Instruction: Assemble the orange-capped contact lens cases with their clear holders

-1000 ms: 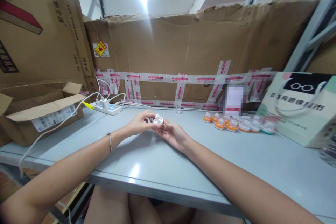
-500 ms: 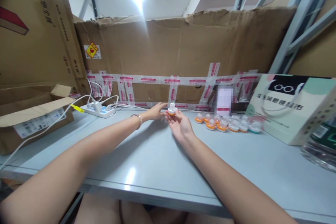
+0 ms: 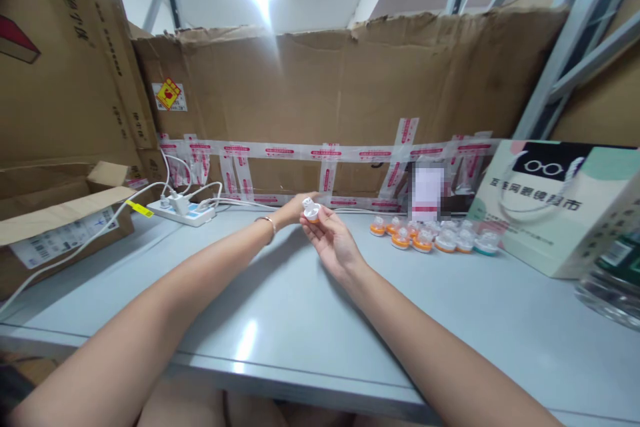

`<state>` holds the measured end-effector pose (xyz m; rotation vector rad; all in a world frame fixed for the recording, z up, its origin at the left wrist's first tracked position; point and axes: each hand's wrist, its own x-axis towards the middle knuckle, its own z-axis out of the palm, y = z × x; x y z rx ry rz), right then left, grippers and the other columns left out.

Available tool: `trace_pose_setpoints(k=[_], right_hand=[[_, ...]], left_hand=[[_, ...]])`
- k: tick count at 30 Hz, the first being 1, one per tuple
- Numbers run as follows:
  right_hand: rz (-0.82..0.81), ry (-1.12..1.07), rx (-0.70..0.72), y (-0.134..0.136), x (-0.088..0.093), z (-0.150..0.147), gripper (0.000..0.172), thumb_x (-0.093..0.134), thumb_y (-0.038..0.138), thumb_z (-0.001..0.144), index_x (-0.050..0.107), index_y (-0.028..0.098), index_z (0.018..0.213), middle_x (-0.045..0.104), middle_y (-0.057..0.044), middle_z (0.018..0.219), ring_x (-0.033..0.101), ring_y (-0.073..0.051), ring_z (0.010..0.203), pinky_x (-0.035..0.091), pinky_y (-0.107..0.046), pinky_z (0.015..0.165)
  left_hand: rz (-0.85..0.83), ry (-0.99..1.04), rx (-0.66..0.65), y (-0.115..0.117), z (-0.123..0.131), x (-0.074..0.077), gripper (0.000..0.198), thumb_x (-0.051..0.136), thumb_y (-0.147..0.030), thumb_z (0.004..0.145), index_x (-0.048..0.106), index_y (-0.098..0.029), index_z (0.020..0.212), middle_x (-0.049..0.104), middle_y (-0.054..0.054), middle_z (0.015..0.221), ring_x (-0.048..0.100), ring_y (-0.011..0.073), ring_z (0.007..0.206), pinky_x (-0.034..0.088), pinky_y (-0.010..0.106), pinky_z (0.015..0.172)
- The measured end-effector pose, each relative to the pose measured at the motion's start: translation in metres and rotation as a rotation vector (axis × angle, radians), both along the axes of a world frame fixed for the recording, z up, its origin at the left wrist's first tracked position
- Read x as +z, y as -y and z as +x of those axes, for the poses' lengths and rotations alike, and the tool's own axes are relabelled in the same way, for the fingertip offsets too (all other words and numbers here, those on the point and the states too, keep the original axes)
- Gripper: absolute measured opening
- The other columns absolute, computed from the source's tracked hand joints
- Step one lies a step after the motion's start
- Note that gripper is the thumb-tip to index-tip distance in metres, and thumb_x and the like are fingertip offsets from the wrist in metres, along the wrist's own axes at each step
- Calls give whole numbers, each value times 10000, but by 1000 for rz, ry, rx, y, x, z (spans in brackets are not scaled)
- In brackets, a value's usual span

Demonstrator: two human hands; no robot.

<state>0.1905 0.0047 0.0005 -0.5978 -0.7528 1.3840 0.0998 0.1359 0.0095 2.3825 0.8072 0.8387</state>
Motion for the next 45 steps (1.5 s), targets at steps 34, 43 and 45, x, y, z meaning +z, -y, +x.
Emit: trace_pose_setpoints(k=[34, 43, 45], right_hand=[[213, 331, 8, 21, -7, -40, 292, 747, 271, 585, 506, 226, 745, 657, 42, 760, 612, -124, 791, 420, -329, 843], [265, 322, 25, 23, -10, -39, 284, 736, 240, 608, 475, 218, 716, 673, 49, 746, 620, -108, 756, 444, -319, 817], [248, 308, 40, 25, -9, -39, 282, 736, 248, 607, 474, 217, 708, 675, 49, 720, 627, -108, 733, 451, -320, 815]], left_hand=[[121, 392, 149, 107, -89, 12, 329, 541, -439, 760, 445, -154, 627, 357, -69, 448, 282, 51, 427, 213, 191, 431], [-33, 388, 15, 111, -88, 15, 287, 561, -405, 754, 429, -159, 684, 383, -65, 514, 318, 55, 471, 234, 178, 441], [-80, 359, -41, 109, -90, 16, 273, 553, -404, 761, 439, -161, 711, 389, -62, 537, 328, 58, 483, 242, 179, 445]])
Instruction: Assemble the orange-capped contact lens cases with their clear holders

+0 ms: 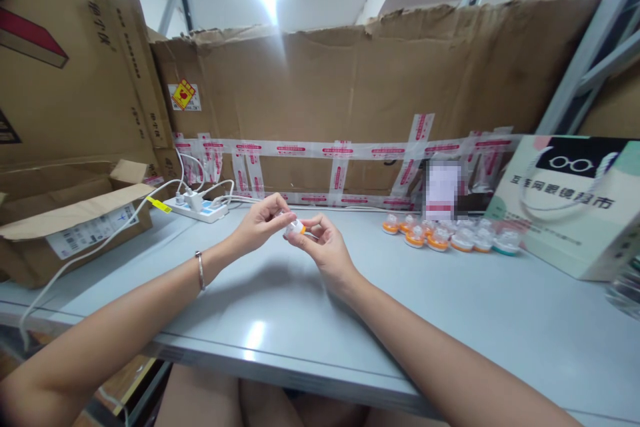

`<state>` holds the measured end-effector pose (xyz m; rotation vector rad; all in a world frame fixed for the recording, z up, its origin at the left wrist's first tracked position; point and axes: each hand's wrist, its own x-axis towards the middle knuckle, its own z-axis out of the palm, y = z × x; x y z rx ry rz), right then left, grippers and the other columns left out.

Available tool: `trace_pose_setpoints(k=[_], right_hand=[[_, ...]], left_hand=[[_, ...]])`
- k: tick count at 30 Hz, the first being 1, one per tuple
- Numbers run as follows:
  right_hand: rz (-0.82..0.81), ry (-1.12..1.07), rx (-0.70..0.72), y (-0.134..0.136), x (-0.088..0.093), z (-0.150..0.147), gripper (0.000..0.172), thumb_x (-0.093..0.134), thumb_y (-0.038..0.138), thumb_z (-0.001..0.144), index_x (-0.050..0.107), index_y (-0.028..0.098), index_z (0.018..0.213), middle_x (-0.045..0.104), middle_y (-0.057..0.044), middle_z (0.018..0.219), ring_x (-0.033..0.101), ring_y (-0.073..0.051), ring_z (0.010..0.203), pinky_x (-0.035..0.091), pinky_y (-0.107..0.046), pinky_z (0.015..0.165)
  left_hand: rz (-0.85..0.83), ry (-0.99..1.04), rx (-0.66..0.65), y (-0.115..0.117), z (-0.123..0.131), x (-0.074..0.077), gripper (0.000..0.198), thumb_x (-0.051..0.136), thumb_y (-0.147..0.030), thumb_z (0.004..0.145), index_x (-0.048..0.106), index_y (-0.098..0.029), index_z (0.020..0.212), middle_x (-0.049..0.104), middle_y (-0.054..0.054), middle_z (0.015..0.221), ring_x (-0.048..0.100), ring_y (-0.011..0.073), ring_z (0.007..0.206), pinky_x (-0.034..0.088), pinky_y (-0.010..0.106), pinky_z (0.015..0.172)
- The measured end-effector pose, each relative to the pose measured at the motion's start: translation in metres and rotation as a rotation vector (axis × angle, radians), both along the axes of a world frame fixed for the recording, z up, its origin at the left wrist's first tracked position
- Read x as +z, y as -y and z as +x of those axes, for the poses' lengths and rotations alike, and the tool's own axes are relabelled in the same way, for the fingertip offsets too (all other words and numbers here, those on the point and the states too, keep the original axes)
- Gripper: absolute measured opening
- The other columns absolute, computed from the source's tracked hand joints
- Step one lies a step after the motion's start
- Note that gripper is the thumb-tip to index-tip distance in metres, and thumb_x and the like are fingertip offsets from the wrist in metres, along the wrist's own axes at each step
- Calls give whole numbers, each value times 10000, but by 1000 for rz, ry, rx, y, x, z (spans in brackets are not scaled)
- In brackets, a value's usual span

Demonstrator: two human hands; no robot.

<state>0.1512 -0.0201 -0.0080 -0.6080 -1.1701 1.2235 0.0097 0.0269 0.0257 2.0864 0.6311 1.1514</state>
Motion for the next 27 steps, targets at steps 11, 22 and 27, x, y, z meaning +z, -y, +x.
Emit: trace_pose_setpoints(k=[11, 22, 27], right_hand=[[-236, -125, 172, 4, 4, -1, 187, 644, 332, 705, 516, 204, 755, 688, -15, 775, 632, -108, 762, 450, -267, 835], [-54, 13, -57, 1, -3, -5, 344, 746, 291, 578, 465, 222, 765, 627, 39, 753, 596, -121, 766, 422, -321, 829], [91, 138, -182, 2, -8, -9, 325, 718, 293, 610, 423, 234, 735, 575, 55, 687, 563, -110, 675, 436, -268, 670]], left_hand=[[-1, -103, -181, -4, -18, 17, 290, 467, -376, 822, 561, -202, 1034, 528, 51, 991, 486, 140, 870, 391, 227, 688], [-163, 89, 23, 0, -5, 2, 292, 654, -376, 671, 523, -124, 739, 545, 7, 706, 511, 97, 643, 407, 231, 601], [-152, 109, 275, 9, 3, -3, 411, 686, -453, 598, 411, -147, 586, 420, -57, 535, 379, 55, 486, 285, 192, 459]])
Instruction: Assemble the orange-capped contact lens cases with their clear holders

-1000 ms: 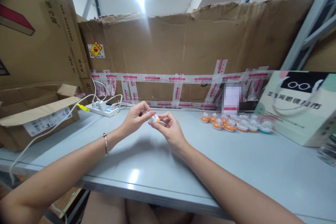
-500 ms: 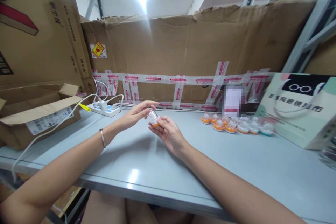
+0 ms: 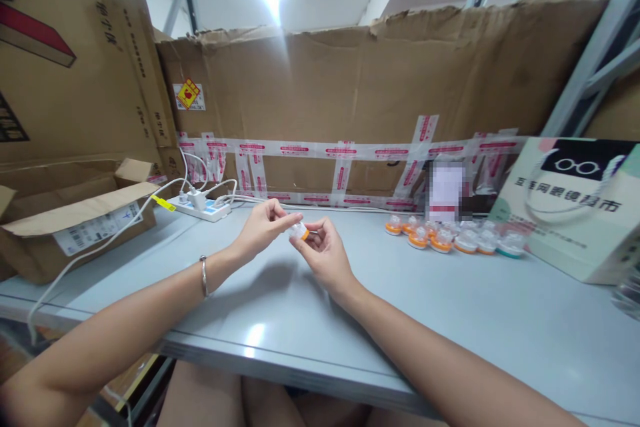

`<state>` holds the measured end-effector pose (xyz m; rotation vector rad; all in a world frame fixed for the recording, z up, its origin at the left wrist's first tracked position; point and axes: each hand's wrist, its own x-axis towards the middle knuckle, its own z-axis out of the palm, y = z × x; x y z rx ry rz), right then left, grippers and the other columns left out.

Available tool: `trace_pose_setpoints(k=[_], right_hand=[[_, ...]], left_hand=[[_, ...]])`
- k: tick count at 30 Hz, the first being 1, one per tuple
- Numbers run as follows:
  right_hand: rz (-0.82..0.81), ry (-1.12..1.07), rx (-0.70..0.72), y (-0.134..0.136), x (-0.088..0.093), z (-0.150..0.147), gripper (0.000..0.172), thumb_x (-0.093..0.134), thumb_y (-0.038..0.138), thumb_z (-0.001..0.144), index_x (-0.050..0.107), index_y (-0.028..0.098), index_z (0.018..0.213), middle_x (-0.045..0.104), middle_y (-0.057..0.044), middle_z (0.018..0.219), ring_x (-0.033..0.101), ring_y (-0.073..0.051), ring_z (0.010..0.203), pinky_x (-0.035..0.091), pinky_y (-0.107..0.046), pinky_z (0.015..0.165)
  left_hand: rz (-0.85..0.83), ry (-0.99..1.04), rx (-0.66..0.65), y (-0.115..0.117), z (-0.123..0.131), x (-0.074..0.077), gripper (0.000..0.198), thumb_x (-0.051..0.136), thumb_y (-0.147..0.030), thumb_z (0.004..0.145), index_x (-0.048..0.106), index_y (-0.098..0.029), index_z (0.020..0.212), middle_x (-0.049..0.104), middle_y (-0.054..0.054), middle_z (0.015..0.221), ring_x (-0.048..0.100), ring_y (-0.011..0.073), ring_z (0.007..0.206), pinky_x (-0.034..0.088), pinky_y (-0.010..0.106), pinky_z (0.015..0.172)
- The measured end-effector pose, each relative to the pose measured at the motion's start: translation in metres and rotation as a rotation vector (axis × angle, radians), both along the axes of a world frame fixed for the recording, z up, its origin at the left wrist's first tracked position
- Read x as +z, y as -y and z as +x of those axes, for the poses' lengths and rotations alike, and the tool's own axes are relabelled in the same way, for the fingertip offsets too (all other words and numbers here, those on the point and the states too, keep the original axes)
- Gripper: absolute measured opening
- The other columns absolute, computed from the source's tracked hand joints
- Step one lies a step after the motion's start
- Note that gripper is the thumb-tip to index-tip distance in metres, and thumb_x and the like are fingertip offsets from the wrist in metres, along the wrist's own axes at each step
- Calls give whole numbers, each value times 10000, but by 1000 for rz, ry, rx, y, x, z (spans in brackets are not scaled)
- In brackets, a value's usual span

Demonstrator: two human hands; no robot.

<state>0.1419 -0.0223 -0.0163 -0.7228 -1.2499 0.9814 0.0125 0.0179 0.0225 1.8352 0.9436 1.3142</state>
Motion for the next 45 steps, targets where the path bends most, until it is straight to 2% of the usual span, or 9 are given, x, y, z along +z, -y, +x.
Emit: trace_pose_setpoints(k=[6, 12, 16, 21, 27, 33, 39, 42, 45], right_hand=[[38, 38, -44, 1, -1, -2, 317, 712, 307, 613, 425, 235, 728, 581, 32, 739, 581, -132, 735, 451, -291, 725], [-150, -83, 15, -8, -2, 0, 379, 740, 354, 564, 449, 225, 769, 634, 25, 738, 611, -143, 761, 427, -343, 825], [-234, -220, 54, -14, -5, 6, 424, 761, 339, 530, 496, 226, 841, 656, 36, 712, 620, -127, 741, 397, -347, 896], [-277, -262, 106, -15, -3, 9, 387, 754, 305, 545, 568, 214, 872, 682, 7, 803, 620, -125, 806, 381, -299, 942], [-325, -266, 76, -11, 6, 11, 354, 760, 229, 531, 550, 211, 816, 687, 4, 802, 622, -137, 841, 394, -312, 922], [-289, -175, 37, -9, 8, 11, 349, 740, 306, 563, 547, 235, 845, 684, 6, 892, 593, -167, 929, 415, -343, 852], [-295, -122, 144, -10, 7, 10, 309, 739, 353, 573, 579, 212, 797, 685, 11, 771, 620, -139, 790, 392, -327, 889], [-249, -60, 90, -15, 2, 13, 315, 661, 451, 640, 592, 241, 865, 679, -12, 889, 598, -161, 909, 386, -343, 903], [-141, 232, -2, -19, -9, 13, 381, 679, 413, 619, 598, 277, 966, 640, -28, 1026, 553, -201, 997, 385, -382, 896]], left_hand=[[-38, 17, -14, 0, 2, 0, 405, 675, -451, 608, 408, -149, 579, 415, -59, 522, 370, 52, 474, 269, 189, 448], [0, 164, 50, -19, -17, 15, 343, 614, -441, 675, 424, -162, 614, 368, -80, 458, 320, 42, 401, 236, 182, 406], [-49, -151, -39, -33, -32, 9, 333, 631, -452, 644, 494, -150, 668, 439, -56, 502, 371, 57, 437, 264, 181, 421], [94, -649, -168, -31, -31, -9, 325, 639, -453, 620, 561, -153, 719, 491, -36, 571, 407, 84, 494, 281, 189, 448], [180, -837, -231, -20, -22, -20, 408, 599, -529, 647, 561, -178, 850, 548, -13, 661, 470, 119, 557, 308, 209, 486], [312, -510, -150, -19, -20, -17, 603, 672, -480, 615, 470, -184, 1100, 565, 52, 907, 537, 145, 715, 420, 250, 624], [459, -269, -181, -10, -9, -19, 239, 607, -272, 739, 549, -154, 939, 588, 74, 920, 566, 136, 777, 470, 256, 682], [415, -220, -104, -8, -9, -15, 270, 605, -250, 737, 526, -167, 981, 583, 80, 974, 562, 162, 866, 470, 280, 719], [296, -126, -48, -9, -13, -9, 348, 630, -223, 707, 467, -170, 1011, 551, 76, 992, 560, 165, 892, 468, 290, 735]])
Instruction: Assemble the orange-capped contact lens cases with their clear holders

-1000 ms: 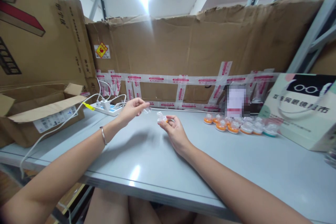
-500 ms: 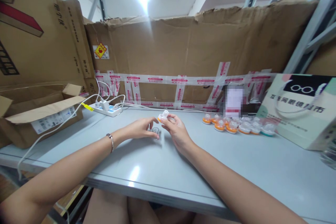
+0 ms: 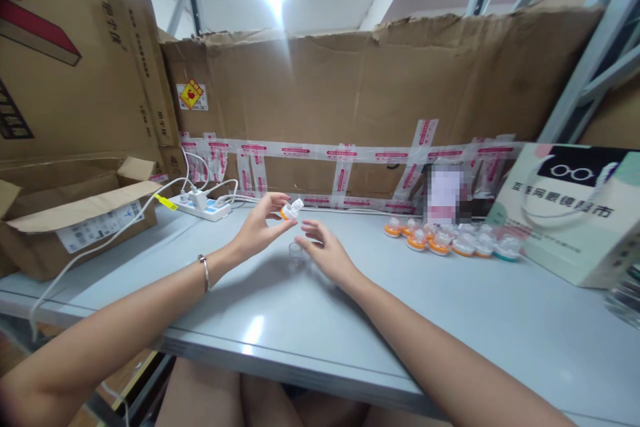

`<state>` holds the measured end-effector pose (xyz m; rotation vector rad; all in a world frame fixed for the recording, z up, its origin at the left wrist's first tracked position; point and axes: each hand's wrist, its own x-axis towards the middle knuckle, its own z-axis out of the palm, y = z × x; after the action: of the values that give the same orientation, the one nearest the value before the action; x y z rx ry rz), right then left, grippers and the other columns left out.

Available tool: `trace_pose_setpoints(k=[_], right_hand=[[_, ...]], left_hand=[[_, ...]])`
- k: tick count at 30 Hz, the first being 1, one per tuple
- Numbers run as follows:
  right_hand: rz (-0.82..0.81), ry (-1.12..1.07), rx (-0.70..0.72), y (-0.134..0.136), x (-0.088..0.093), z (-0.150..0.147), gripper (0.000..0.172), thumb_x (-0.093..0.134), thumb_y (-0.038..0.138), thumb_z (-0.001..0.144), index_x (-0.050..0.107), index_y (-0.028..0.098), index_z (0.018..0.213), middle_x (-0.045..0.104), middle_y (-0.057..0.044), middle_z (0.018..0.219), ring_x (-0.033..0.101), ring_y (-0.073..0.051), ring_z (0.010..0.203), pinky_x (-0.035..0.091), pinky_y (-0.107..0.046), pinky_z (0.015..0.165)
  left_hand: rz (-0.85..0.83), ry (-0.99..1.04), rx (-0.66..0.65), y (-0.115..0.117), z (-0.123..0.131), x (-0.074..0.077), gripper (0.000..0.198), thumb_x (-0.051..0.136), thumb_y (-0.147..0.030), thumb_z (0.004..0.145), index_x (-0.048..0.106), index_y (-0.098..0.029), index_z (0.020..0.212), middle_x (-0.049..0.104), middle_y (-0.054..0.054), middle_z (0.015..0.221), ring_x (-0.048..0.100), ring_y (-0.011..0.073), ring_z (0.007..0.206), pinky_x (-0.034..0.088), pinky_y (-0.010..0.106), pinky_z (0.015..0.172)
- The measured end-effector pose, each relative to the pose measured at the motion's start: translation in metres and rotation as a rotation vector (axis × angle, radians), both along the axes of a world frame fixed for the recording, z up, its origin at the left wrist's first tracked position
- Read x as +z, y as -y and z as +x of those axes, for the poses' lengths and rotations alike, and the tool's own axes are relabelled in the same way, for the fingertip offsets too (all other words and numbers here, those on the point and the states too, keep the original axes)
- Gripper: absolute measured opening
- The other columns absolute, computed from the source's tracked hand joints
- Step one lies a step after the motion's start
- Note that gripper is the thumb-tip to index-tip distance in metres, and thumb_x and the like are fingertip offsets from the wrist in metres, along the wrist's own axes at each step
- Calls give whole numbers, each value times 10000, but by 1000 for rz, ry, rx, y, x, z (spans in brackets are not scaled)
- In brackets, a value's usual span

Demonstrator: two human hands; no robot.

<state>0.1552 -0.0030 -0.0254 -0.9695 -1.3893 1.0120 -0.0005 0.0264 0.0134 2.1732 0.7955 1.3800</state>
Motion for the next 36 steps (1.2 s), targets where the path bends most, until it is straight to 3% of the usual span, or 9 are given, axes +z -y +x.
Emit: trace_pose_setpoints(k=[3, 5, 10, 13, 20, 29, 36], right_hand=[[133, 342, 38, -1, -8, -3, 329, 693, 289, 599, 639, 270, 923, 650, -29, 957, 564, -215, 898, 390, -403, 860], [180, 411, 18, -1, -9, -4, 244, 677, 255, 605, 655, 261, 848, 650, -22, 857, 563, -198, 786, 406, -395, 812], [43, 124, -156, -1, 8, 6, 298, 674, 337, 615, 626, 248, 896, 602, -23, 905, 554, -154, 726, 433, -346, 752], [61, 41, -129, 3, 20, 11, 312, 672, 349, 630, 615, 246, 919, 608, -19, 901, 561, -162, 806, 420, -340, 794], [189, 120, 19, 11, 24, 6, 251, 663, 267, 656, 624, 243, 903, 600, -31, 953, 592, -172, 830, 457, -355, 804], [402, 310, 46, 12, 23, 11, 220, 601, 211, 728, 634, 233, 944, 600, -52, 976, 585, -177, 913, 481, -365, 858], [547, 499, 17, 18, 26, 15, 221, 559, 178, 760, 631, 228, 962, 641, -61, 963, 592, -192, 904, 493, -361, 811]], left_hand=[[-147, 48, -37, -1, -7, 1, 357, 663, -191, 660, 443, -156, 939, 530, 53, 944, 577, 137, 810, 480, 284, 717], [-216, 63, -36, -1, -12, -3, 324, 673, -179, 641, 444, -148, 868, 543, 40, 898, 580, 130, 789, 483, 289, 727], [-306, 82, -33, -1, -19, -14, 293, 665, -193, 652, 435, -154, 828, 569, 28, 857, 583, 130, 783, 489, 311, 736], [-302, 55, -86, 3, -17, -16, 278, 657, -206, 668, 438, -160, 832, 570, 26, 867, 583, 127, 786, 493, 309, 736], [-266, 52, -191, 15, -13, -18, 259, 647, -231, 696, 487, -149, 882, 569, 50, 924, 581, 146, 856, 491, 333, 804], [-266, 73, -237, 18, -14, -21, 260, 647, -232, 705, 518, -135, 910, 578, 58, 941, 578, 154, 869, 503, 347, 816], [-279, 57, -225, 25, -14, -20, 258, 660, -238, 690, 546, -121, 889, 587, 61, 901, 580, 149, 829, 520, 336, 776]])
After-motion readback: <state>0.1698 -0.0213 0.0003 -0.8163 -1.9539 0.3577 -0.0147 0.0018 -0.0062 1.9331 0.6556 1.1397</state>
